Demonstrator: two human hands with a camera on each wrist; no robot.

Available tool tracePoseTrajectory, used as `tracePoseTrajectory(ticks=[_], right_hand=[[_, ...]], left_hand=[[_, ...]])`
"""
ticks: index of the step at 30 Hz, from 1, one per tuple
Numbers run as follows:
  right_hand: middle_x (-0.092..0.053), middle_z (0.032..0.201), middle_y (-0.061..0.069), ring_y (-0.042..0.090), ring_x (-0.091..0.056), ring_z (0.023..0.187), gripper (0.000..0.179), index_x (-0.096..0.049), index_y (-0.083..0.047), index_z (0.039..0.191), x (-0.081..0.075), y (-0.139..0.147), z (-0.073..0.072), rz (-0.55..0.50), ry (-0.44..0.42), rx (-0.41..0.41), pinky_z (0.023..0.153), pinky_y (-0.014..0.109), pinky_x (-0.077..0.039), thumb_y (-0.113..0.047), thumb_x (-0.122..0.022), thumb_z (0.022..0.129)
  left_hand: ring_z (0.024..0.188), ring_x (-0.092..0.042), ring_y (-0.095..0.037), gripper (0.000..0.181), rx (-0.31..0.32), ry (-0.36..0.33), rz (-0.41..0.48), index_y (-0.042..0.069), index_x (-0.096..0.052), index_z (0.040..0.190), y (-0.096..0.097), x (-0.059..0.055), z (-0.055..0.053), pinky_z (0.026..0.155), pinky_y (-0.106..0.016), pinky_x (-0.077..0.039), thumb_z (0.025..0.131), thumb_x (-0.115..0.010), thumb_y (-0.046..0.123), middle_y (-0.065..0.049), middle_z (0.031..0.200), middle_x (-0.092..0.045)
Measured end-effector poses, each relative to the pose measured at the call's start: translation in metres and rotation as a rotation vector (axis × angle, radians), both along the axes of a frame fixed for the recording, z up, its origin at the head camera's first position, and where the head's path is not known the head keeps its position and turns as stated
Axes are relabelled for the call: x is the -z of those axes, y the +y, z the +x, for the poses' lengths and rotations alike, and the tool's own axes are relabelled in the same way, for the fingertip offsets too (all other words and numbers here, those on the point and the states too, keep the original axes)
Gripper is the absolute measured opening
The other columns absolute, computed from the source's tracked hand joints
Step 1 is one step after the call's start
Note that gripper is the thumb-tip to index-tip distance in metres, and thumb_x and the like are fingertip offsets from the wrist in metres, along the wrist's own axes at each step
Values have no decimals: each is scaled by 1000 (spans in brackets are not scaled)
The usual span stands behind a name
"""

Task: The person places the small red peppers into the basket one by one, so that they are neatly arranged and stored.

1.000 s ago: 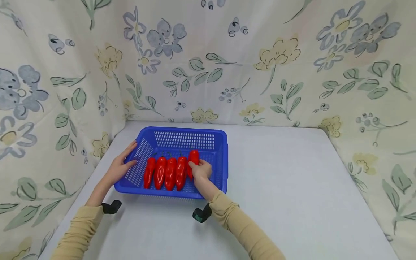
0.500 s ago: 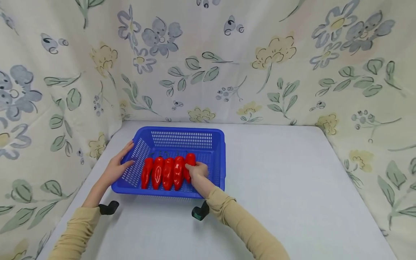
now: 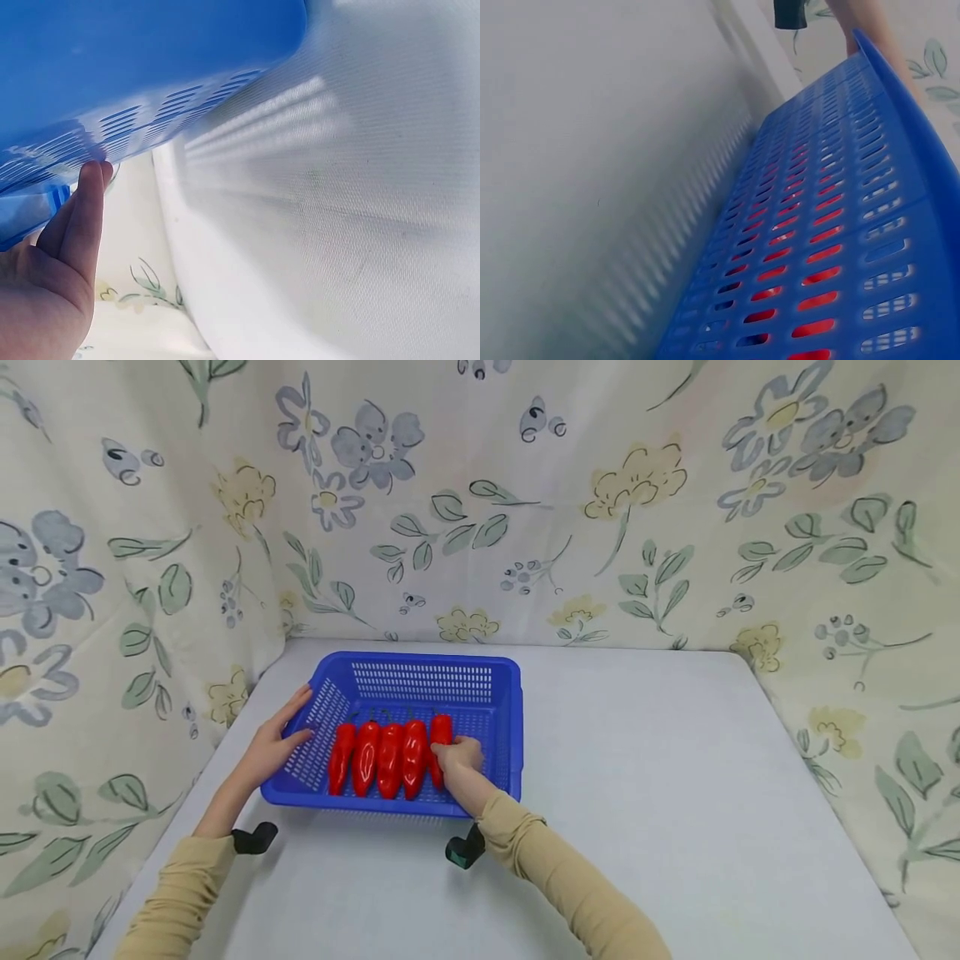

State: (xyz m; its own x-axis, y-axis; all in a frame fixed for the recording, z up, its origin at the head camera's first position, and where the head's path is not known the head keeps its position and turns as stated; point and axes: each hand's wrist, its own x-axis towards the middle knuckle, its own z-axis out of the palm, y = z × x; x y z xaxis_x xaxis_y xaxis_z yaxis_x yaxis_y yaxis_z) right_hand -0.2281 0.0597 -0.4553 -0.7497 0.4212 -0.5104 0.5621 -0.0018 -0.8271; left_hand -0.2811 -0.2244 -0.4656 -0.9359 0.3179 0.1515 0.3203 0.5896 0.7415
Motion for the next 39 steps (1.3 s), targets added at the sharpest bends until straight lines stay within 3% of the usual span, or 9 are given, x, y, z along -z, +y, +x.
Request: tracePoseTrajectory(ticks=[15,21,24,28,33,35,39], right_hand=[[-60,124,23,33,-56,116,45,-59,6,123,3,0,-2,-21,44,37,101,43,-46,-4,-69,80],[-58,128,24,34,-56,118,49,-54,6,128,4,3,-5,-74,166,78,103,42,-45,-8,-68,83],[-55,134,22,34,-53,125,52,-51,4,133,1,6,-2,-65,239,46,104,41,-44,-13,-66,86],[-52,138,19,33,-51,128,55,-48,0,136,-5,14,15,-10,378,-62,104,41,-43,-19,-65,88],[-52,139,14,29,-51,128,55,-49,-3,137,-13,33,49,85,610,-210,102,39,-43,-23,-66,88],[-53,139,13,28,-51,128,55,-50,-5,137,-16,43,63,106,658,-242,101,37,-44,-23,-67,88],[-51,141,11,27,-50,130,54,-49,-6,137,-24,67,85,97,680,-268,100,32,-44,-22,-66,88]], left_hand=[[143,-21,-42,62,7,12,8,7,-31,148,-2,-1,0,110,-65,-21,90,-52,1,-11,159,-20],[143,-20,-41,62,12,14,18,7,-30,148,-2,1,-6,111,-64,-21,91,-52,1,-10,159,-20],[143,-20,-41,62,16,13,23,7,-30,149,-1,3,-8,111,-64,-21,90,-51,1,-10,159,-19],[143,-21,-41,63,18,1,29,8,-30,149,2,5,-9,111,-64,-21,90,-51,1,-9,159,-19],[143,-21,-42,62,19,2,23,8,-30,149,3,6,-9,111,-64,-21,91,-52,1,-10,159,-19],[142,-20,-44,61,25,-5,25,3,-30,148,6,-5,-2,111,-65,-20,90,-52,-1,-15,158,-20],[143,-19,-42,61,28,3,-7,3,-30,148,3,-6,-2,112,-63,-19,91,-52,-1,-15,158,-19]])
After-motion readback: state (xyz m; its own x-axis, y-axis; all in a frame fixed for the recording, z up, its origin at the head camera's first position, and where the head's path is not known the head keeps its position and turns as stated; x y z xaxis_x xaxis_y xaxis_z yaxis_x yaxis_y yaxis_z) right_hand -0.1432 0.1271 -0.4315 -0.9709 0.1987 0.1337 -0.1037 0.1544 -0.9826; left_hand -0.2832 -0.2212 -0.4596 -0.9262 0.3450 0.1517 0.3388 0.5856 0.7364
